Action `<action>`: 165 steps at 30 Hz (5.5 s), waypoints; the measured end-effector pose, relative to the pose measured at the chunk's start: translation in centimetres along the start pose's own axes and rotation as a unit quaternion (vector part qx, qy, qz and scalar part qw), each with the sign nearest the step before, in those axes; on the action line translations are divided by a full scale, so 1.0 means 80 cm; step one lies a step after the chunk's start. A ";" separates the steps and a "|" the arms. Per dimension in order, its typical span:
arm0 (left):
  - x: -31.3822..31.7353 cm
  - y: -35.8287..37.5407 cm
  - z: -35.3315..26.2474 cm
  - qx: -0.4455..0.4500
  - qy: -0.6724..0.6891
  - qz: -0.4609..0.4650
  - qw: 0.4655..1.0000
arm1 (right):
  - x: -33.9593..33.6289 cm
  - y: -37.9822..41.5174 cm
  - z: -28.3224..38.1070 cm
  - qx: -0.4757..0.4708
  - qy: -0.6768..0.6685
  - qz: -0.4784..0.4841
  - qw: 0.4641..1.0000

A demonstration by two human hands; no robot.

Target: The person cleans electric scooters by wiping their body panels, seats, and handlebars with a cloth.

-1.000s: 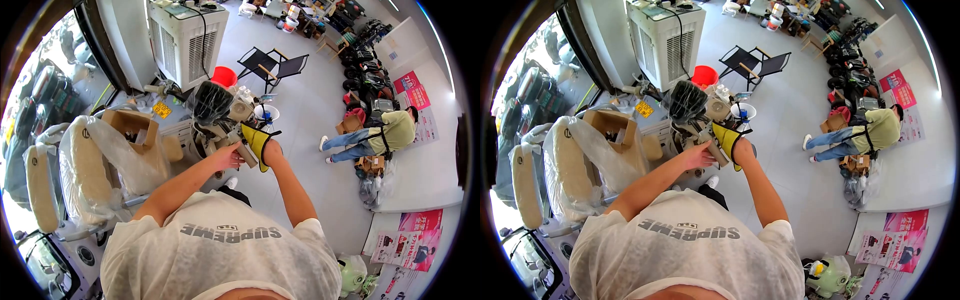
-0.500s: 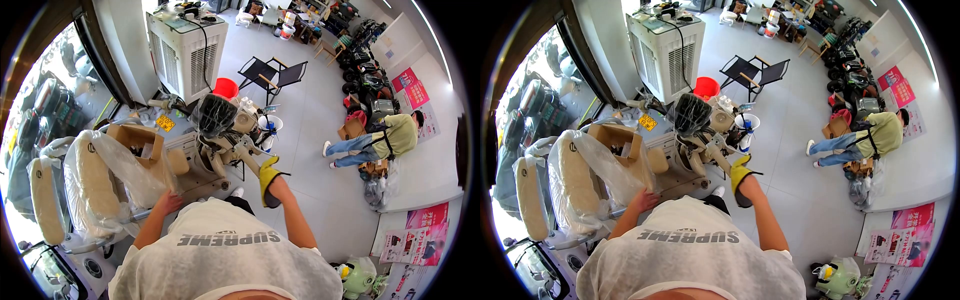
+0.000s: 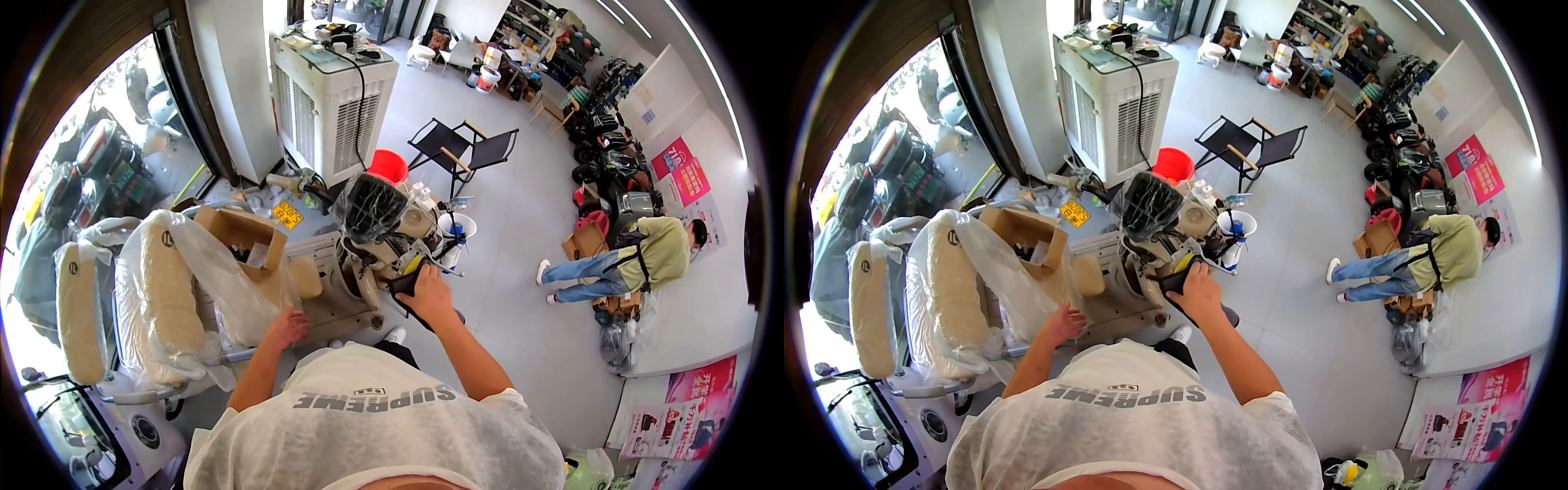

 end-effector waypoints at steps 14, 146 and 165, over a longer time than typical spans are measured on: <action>0.346 0.018 -0.066 0.316 -0.405 0.121 0.849 | 0.045 -0.022 -0.034 0.043 -0.043 -0.016 0.998; 0.455 0.025 0.084 0.096 -0.069 -0.049 0.992 | -0.029 -0.009 -0.108 -0.355 -0.214 0.048 0.909; 0.487 0.006 0.086 0.235 0.068 -0.132 0.960 | 0.001 -0.058 -0.120 -0.277 -0.182 -0.042 0.943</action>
Point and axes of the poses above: each hand's wrist, its own y-axis away from the middle knuckle, its own x-axis out of the palm, z = x × y, the point moved 4 cm from there along -y, towards the middle knuckle, and after that the axes turned 7 degrees about y, right-handed, at the moved point
